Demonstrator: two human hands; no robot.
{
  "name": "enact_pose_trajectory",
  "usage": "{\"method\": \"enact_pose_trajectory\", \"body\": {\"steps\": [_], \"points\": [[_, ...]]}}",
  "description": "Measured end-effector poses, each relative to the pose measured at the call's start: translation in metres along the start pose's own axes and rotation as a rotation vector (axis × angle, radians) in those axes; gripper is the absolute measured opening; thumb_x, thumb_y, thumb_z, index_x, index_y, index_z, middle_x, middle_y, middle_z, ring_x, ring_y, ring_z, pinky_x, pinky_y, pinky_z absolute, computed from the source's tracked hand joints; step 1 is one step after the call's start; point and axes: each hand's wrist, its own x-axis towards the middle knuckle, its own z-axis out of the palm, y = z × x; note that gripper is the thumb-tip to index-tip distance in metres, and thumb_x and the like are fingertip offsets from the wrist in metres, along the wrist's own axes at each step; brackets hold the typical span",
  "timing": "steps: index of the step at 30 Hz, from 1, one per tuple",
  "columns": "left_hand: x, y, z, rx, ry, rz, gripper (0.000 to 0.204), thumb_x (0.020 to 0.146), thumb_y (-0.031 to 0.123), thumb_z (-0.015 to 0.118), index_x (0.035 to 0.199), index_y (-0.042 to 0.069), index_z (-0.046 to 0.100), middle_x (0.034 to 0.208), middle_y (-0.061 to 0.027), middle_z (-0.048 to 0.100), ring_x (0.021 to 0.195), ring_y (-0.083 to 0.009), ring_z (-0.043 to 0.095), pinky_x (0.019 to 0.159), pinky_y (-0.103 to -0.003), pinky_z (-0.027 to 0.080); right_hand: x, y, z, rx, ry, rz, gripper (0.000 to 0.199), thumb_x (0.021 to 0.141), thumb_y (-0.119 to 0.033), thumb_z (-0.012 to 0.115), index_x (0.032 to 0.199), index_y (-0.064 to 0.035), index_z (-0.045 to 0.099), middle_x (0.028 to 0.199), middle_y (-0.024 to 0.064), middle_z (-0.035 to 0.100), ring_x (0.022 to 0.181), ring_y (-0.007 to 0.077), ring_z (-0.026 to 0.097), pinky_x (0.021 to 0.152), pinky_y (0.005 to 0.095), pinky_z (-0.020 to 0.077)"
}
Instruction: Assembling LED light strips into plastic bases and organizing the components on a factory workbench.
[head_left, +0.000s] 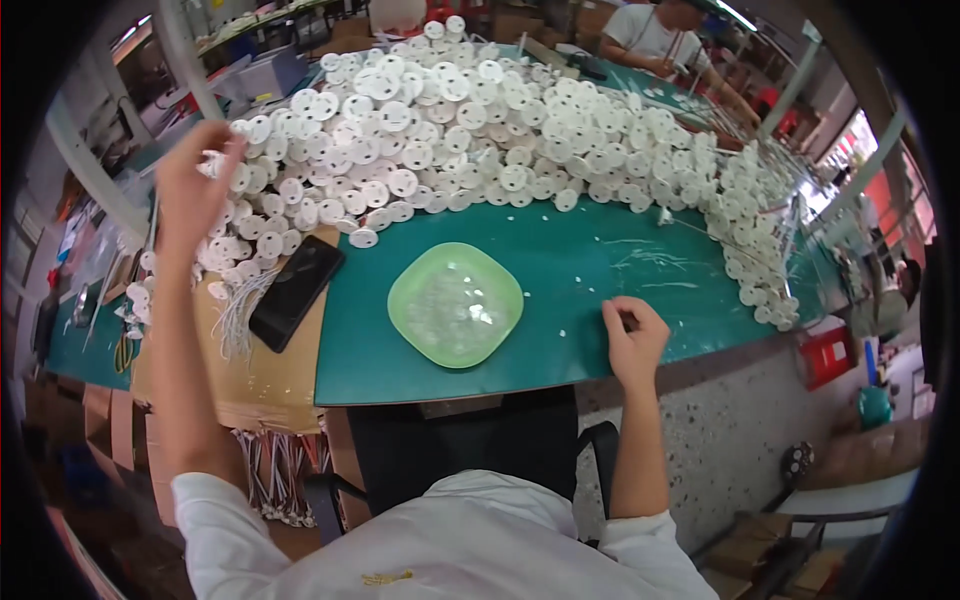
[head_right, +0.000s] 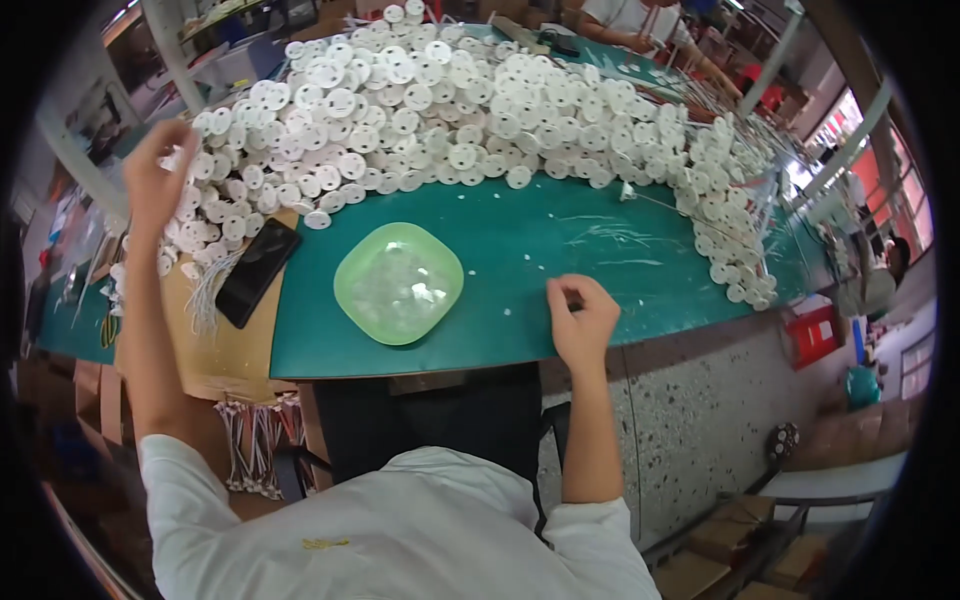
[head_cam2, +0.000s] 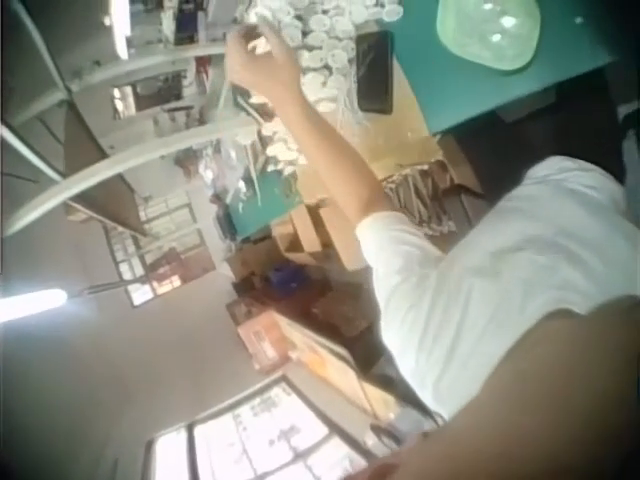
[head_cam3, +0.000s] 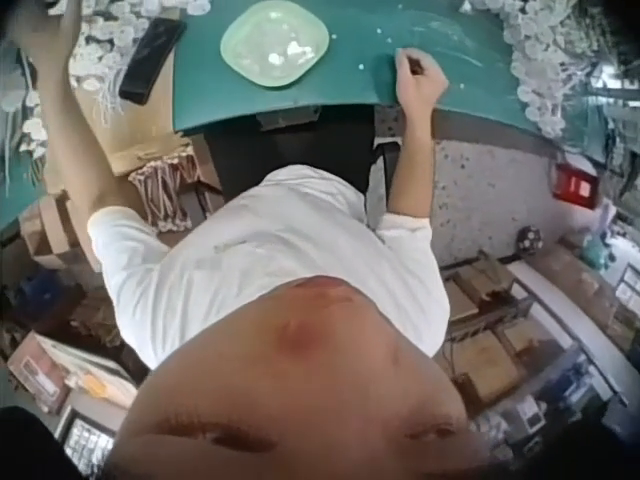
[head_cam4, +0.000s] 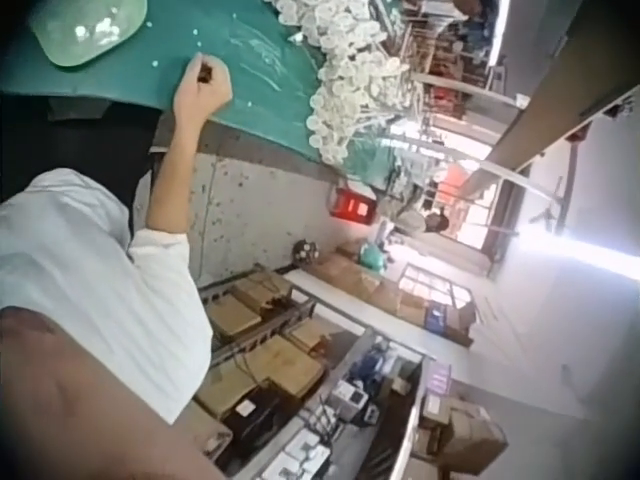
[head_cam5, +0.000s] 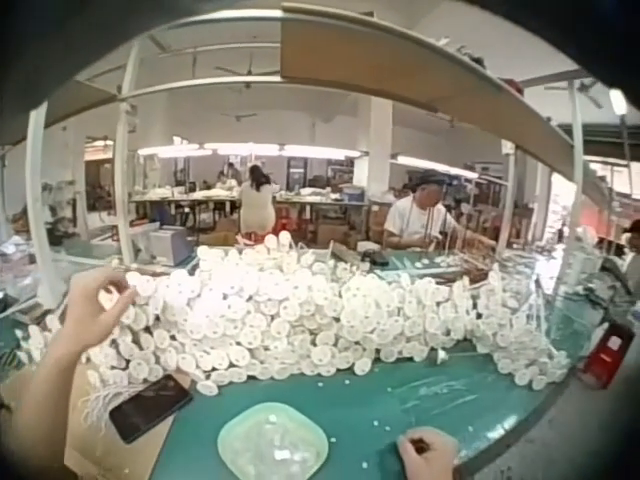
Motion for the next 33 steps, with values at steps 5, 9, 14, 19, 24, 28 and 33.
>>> {"method": "enact_pose_trajectory", "body": {"steps": [5, 9, 14, 19, 24, 28, 33], "points": [[-0.037, 0.125, 0.094, -0.365, -0.075, 0.401, 0.01, 0.074, 0.005, 0.073, 0.077, 0.004, 0.064, 0.075, -0.0078, 0.067, 0.072, -0.0248, 0.065, 0.069, -0.034, 0.048, 0.051, 0.004, -0.01, -0.395, -0.053, -0.166, 0.027, 0.078, -0.012, 0.075, 0.1, 0.0, 0.065, 0.079, 0.009, 0.065, 0.07, 0.0172, 0.061, 0.063, 0.0298, 0.0506], [-0.064, 0.122, 0.138, -0.573, -0.154, 0.162, 0.011, 0.077, 0.007, 0.072, 0.072, 0.004, 0.063, 0.066, -0.0078, 0.064, 0.058, -0.0221, 0.062, 0.055, -0.031, 0.045, 0.142, 0.063, -0.042, -0.694, 0.045, -0.192, 0.042, 0.078, -0.027, 0.075, 0.11, -0.003, 0.062, 0.077, 0.0119, 0.063, 0.068, 0.0287, 0.061, 0.064, 0.0399, 0.0494], [-0.078, 0.104, 0.139, -0.608, -0.202, 0.099, 0.012, 0.079, 0.007, 0.071, 0.07, 0.003, 0.064, 0.064, -0.0084, 0.064, 0.055, -0.0212, 0.061, 0.053, -0.03, 0.045, 0.174, 0.093, -0.017, -0.916, 0.165, -0.125, 0.042, 0.08, -0.031, 0.073, 0.111, -0.0045, 0.064, 0.079, 0.0142, 0.068, 0.075, 0.0361, 0.065, 0.071, 0.0468, 0.0505], [-0.073, 0.113, 0.145, -0.807, -0.214, 0.015, 0.012, 0.081, 0.009, 0.07, 0.074, 0.001, 0.065, 0.065, -0.0097, 0.064, 0.056, -0.0195, 0.062, 0.053, -0.03, 0.047, 0.145, 0.021, -0.019, -0.567, 0.444, -0.257, 0.029, 0.088, -0.017, 0.067, 0.113, -0.002, 0.067, 0.081, 0.011, 0.07, 0.066, 0.0219, 0.064, 0.064, 0.0326, 0.0511], [-0.079, 0.108, 0.138, -0.918, -0.189, 0.026, 0.016, 0.085, 0.016, 0.067, 0.089, 0.0, 0.065, 0.069, -0.0095, 0.064, 0.062, -0.0181, 0.064, 0.058, -0.03, 0.049, 0.084, -0.105, 0.029, -0.441, 0.333, -0.868, 0.023, 0.086, 0.007, 0.062, 0.108, 0.0065, 0.066, 0.094, 0.0144, 0.07, 0.079, 0.0233, 0.068, 0.071, 0.0321, 0.0548], [-0.078, 0.123, 0.123, -1.133, -0.13, 0.071, 0.031, 0.091, 0.031, 0.062, 0.097, 0.001, 0.061, 0.066, -0.0114, 0.062, 0.059, -0.0245, 0.063, 0.056, -0.034, 0.048, 0.063, -0.157, 0.08, -0.32, -0.306, -1.058, 0.029, 0.07, 0.008, 0.065, 0.098, -0.0002, 0.069, 0.085, 0.012, 0.065, 0.071, 0.0254, 0.064, 0.061, 0.031, 0.0523], [-0.096, 0.138, 0.129, -1.137, -0.24, -0.246, 0.051, 0.098, 0.049, 0.044, 0.087, 0.001, 0.06, 0.065, -0.0073, 0.057, 0.054, -0.0163, 0.055, 0.051, -0.029, 0.042, 0.056, -0.153, 0.103, -0.362, -0.484, -1.178, 0.023, 0.068, 0.006, 0.065, 0.09, -0.0001, 0.068, 0.086, 0.0107, 0.066, 0.065, 0.0238, 0.063, 0.055, 0.0307, 0.0503]]}}
